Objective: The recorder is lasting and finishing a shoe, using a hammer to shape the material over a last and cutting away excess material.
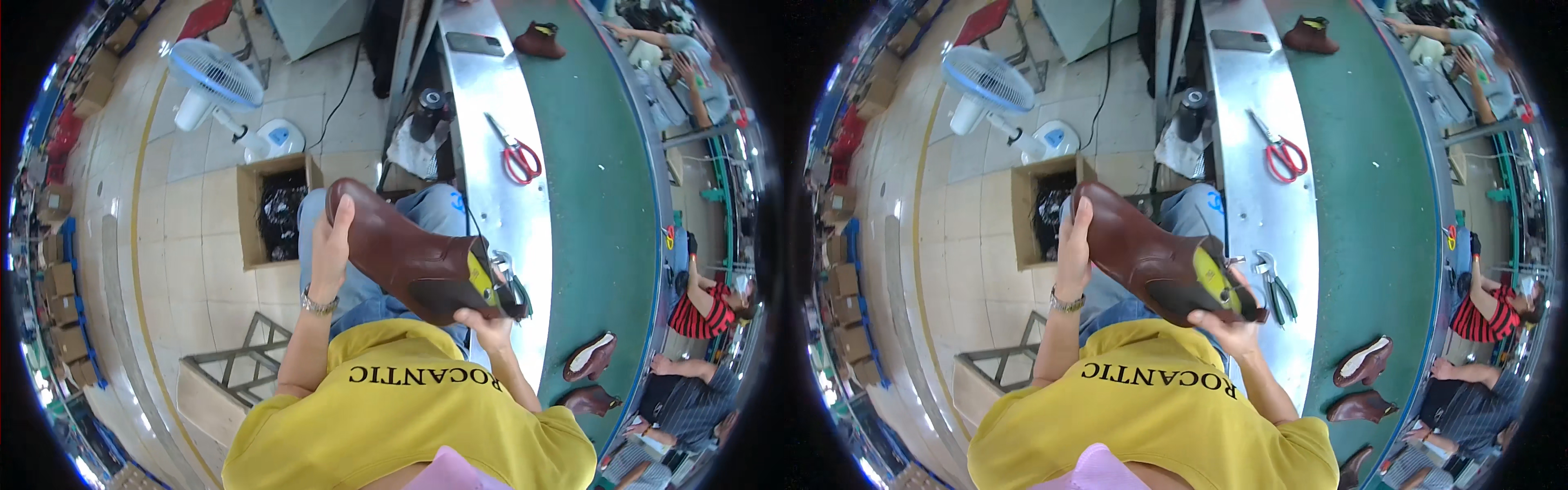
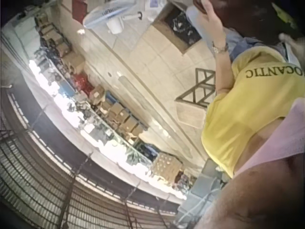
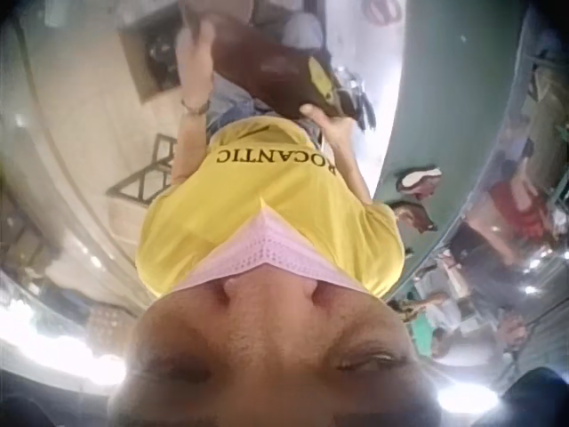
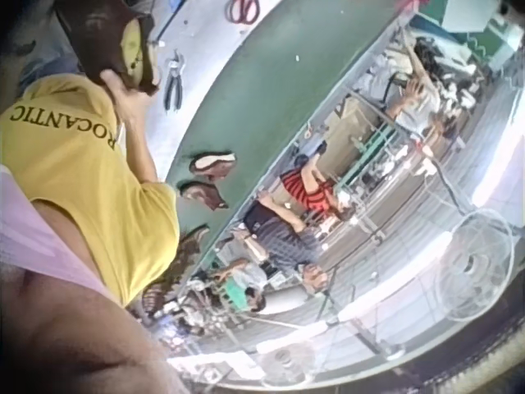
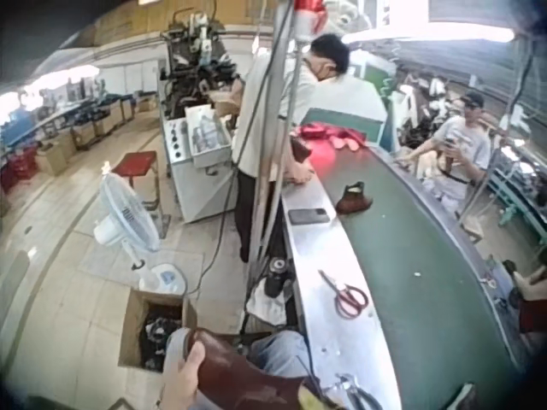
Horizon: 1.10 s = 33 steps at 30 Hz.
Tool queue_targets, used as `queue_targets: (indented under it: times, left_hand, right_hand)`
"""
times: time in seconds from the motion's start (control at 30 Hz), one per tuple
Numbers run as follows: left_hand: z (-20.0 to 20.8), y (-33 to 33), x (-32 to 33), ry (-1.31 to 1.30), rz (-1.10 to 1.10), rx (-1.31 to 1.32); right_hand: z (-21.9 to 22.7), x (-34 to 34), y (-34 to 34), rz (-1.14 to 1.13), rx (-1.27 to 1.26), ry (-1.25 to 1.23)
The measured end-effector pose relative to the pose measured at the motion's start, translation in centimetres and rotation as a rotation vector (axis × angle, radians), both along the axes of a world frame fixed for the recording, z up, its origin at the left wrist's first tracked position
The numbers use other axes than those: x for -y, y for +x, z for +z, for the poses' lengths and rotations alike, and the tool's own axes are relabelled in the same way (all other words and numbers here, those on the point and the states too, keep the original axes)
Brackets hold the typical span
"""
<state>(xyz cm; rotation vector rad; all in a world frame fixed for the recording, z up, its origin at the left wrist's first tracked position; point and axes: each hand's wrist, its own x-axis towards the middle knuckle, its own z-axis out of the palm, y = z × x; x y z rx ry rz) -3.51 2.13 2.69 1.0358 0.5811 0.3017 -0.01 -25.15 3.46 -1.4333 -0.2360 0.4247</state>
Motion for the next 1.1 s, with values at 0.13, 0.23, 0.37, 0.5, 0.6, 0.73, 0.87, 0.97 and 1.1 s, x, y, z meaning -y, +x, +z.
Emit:
queue_targets:
  times: [0.13, 0.23, 0.37, 0.5, 0.6, 0.73, 0.87, 0.97, 1.1]
  left_hand:
    - [-2.0, 0.4, 0.8, 0.229, -0.290, -0.032]
    - [-3.2, 0.9, 0.9, 0.604, -0.324, -0.049]
    - [-4.1, 0.4, -2.1, 1.131, -0.233, -0.227]
    - [-8.5, -2.1, -5.0, 1.430, -0.237, -0.415]
    - [-11.8, -3.9, -6.7, 1.485, -0.261, -0.513]
    - [-14.3, -3.6, -6.4, 1.396, -0.219, -0.581]
    - [-16.1, -1.8, -5.1, 1.375, -0.051, -0.560]
    - [-16.0, -0.3, -4.1, 1.474, 0.020, -0.617]
    - [-16.4, 0.0, -4.1, 1.483, 0.036, -0.608]
  right_hand:
    - [1.8, 0.3, 3.4, -0.346, -0.032, -0.019]
    - [3.3, 2.4, 6.0, -0.530, 0.204, -0.127]
    - [4.9, 5.8, 8.7, -0.700, 0.492, -0.391]
    - [6.9, 9.5, 12.4, -0.839, 0.730, -1.027]
    - [6.3, 13.3, 16.3, -0.785, 0.607, -1.285]
    - [5.0, 19.3, 22.8, -0.641, 0.480, -1.144]
    - [4.5, 24.9, 28.6, -0.579, 0.330, -1.170]
    - [2.1, 26.9, 31.6, -0.689, 0.353, -1.476]
    - [-5.0, 31.3, 34.8, -0.741, 0.417, -1.538]
